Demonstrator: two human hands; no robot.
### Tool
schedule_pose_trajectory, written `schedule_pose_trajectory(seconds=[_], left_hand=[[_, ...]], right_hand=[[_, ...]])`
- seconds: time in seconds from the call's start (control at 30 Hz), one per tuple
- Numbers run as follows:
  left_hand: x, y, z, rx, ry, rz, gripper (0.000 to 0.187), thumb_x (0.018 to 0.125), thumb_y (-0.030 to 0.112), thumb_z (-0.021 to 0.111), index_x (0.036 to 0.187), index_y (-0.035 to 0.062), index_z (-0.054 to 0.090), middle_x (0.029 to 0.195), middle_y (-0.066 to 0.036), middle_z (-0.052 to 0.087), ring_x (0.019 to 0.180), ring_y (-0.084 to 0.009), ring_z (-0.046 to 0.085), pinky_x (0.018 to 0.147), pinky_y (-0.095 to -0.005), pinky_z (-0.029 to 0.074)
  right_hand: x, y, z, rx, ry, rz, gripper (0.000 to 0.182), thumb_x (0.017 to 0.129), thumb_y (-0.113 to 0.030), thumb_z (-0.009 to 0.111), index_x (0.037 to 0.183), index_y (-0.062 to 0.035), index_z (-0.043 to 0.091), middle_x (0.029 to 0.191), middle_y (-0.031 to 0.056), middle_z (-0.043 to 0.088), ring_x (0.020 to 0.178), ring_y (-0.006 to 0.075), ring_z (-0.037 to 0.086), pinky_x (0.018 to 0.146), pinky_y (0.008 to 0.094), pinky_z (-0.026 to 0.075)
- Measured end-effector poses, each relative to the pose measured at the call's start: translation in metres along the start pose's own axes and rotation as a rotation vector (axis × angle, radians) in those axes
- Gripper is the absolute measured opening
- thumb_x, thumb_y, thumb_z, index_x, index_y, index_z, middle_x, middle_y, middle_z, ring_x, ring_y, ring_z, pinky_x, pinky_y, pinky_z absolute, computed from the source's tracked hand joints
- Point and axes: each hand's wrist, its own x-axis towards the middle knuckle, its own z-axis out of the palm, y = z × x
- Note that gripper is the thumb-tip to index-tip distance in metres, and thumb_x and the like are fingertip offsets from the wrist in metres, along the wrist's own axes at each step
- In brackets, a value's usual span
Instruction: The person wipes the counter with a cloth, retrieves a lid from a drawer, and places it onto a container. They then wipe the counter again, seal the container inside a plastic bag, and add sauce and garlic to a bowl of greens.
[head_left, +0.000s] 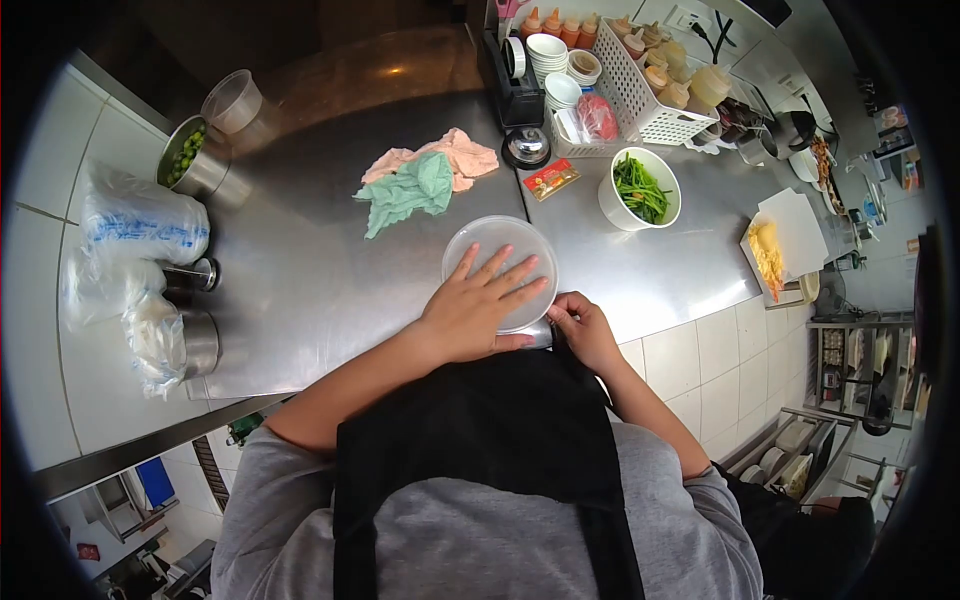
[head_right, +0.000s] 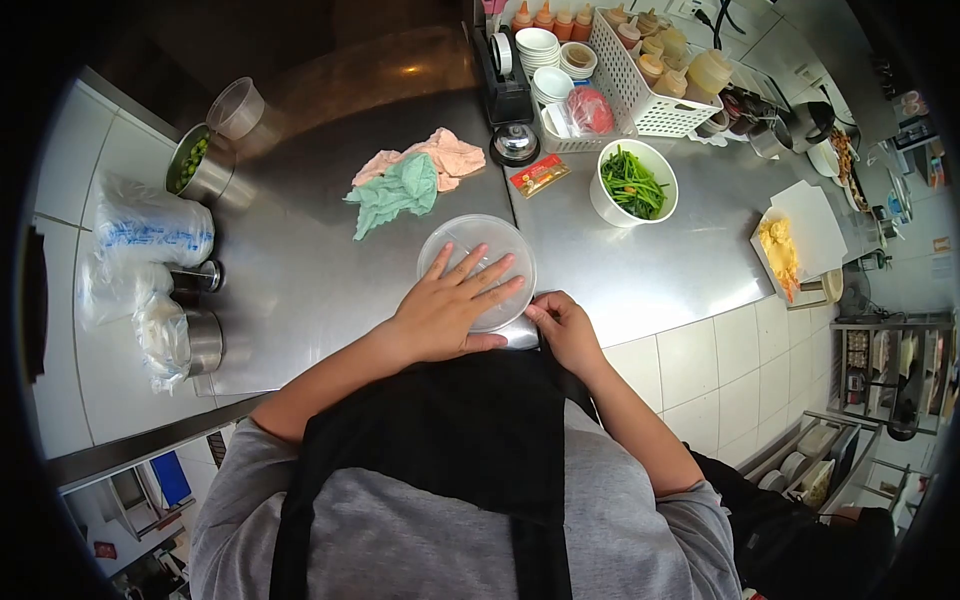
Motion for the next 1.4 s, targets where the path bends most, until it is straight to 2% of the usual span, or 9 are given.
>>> schedule_pose_trajectory(seconds=[0.23, 0.3, 0.4, 0.63, 0.83, 1.03, 1.17, 1.27, 1.4], left_hand=[[0.007, -0.052, -0.007, 0.214, 0.151, -0.234, 0.068, 0.094, 0.052, 0.053, 0.151, 0.0197, 0.035, 0.159, -0.012, 0.024, 0.147, -0.0341, 0.023, 0.117, -0.0538, 0.017], [0.007, -0.071, 0.009, -0.738, 0.346, -0.414, 0.055, 0.101, 0.044, 0.044, 0.148, 0.0142, 0.041, 0.157, -0.016, 0.03, 0.145, -0.031, 0.029, 0.117, -0.0396, 0.025], [-0.005, -0.065, 0.025, -1.142, 0.26, -0.588, 0.052, 0.104, 0.039, 0.04, 0.143, 0.006, 0.046, 0.147, -0.017, 0.044, 0.136, -0.0258, 0.042, 0.111, -0.0293, 0.032], [-0.01, -0.061, 0.019, -1.348, 0.159, -0.743, 0.058, 0.103, 0.044, 0.041, 0.134, -0.0037, 0.052, 0.127, -0.014, 0.062, 0.116, -0.0201, 0.057, 0.102, -0.0303, 0.04], [-0.036, -0.083, 0.007, -1.0, -0.003, -0.658, 0.055, 0.102, 0.046, 0.045, 0.13, 0.0006, 0.058, 0.129, -0.017, 0.061, 0.118, -0.0258, 0.057, 0.1, -0.0341, 0.043], [-0.124, -0.116, -0.118, 0.113, 0.617, -0.626, 0.046, 0.089, 0.03, 0.069, 0.13, 0.0096, 0.06, 0.143, -0.018, 0.047, 0.132, -0.0367, 0.044, 0.105, -0.0428, 0.041], [-0.202, -0.15, -0.249, 0.466, 1.024, -0.849, 0.036, 0.085, 0.02, 0.07, 0.118, 0.0069, 0.065, 0.133, -0.018, 0.053, 0.122, -0.0384, 0.051, 0.102, -0.0448, 0.042], [-0.264, -0.217, -0.28, 0.669, 1.029, -1.004, 0.035, 0.084, 0.02, 0.07, 0.117, 0.0079, 0.066, 0.132, -0.018, 0.054, 0.121, -0.0369, 0.052, 0.101, -0.0447, 0.043], [-0.299, -0.253, -0.301, 0.939, 0.591, -1.473, 0.029, 0.086, 0.023, 0.069, 0.112, 0.0095, 0.069, 0.122, -0.013, 0.063, 0.116, -0.0335, 0.055, 0.092, -0.045, 0.048]], right_hand=[[0.02, -0.01, -0.01, -0.072, -0.13, -0.084, 0.008, 0.087, -0.012, 0.072, 0.09, -0.0037, 0.072, 0.103, 0.0048, 0.063, 0.089, 0.0158, 0.057, 0.083, 0.0286, 0.047], [0.028, -0.013, -0.015, -0.145, -0.141, -0.161, 0.009, 0.084, -0.013, 0.075, 0.087, -0.0048, 0.073, 0.1, 0.0047, 0.065, 0.089, 0.0184, 0.058, 0.084, 0.0294, 0.047], [0.04, -0.015, -0.023, -0.334, -0.16, -0.339, 0.013, 0.078, -0.019, 0.079, 0.083, -0.0086, 0.075, 0.093, 0.0033, 0.069, 0.088, 0.0223, 0.06, 0.084, 0.0329, 0.047], [0.053, -0.018, -0.022, -0.881, -0.154, -0.418, 0.024, 0.07, -0.037, 0.077, 0.084, -0.0182, 0.075, 0.086, -0.0015, 0.071, 0.09, 0.0212, 0.061, 0.08, 0.0409, 0.039], [0.099, -0.059, -0.046, -1.109, -0.225, -0.428, 0.018, 0.075, -0.018, 0.072, 0.091, -0.0129, 0.07, 0.095, 0.0064, 0.067, 0.104, 0.0271, 0.063, 0.086, 0.0487, 0.048], [0.187, -0.13, 0.02, -0.811, -0.196, -0.387, 0.055, 0.078, -0.028, 0.078, 0.125, -0.0076, 0.059, 0.115, 0.016, 0.063, 0.105, 0.034, 0.063, 0.088, 0.0419, 0.05], [0.219, -0.135, 0.089, -0.982, -0.199, -0.875, 0.073, 0.081, -0.037, 0.074, 0.141, -0.0091, 0.043, 0.129, 0.019, 0.055, 0.121, 0.0363, 0.053, 0.098, 0.0456, 0.045], [0.249, -0.119, 0.115, -1.201, -0.276, -0.963, 0.06, 0.091, -0.042, 0.061, 0.138, -0.0093, 0.044, 0.134, 0.0177, 0.053, 0.128, 0.0359, 0.048, 0.102, 0.0511, 0.042], [0.264, -0.149, 0.136, -1.318, -0.449, -0.608, 0.031, 0.1, -0.032, 0.046, 0.118, -0.0082, 0.054, 0.13, 0.0162, 0.056, 0.116, 0.0335, 0.057, 0.097, 0.0483, 0.045]])
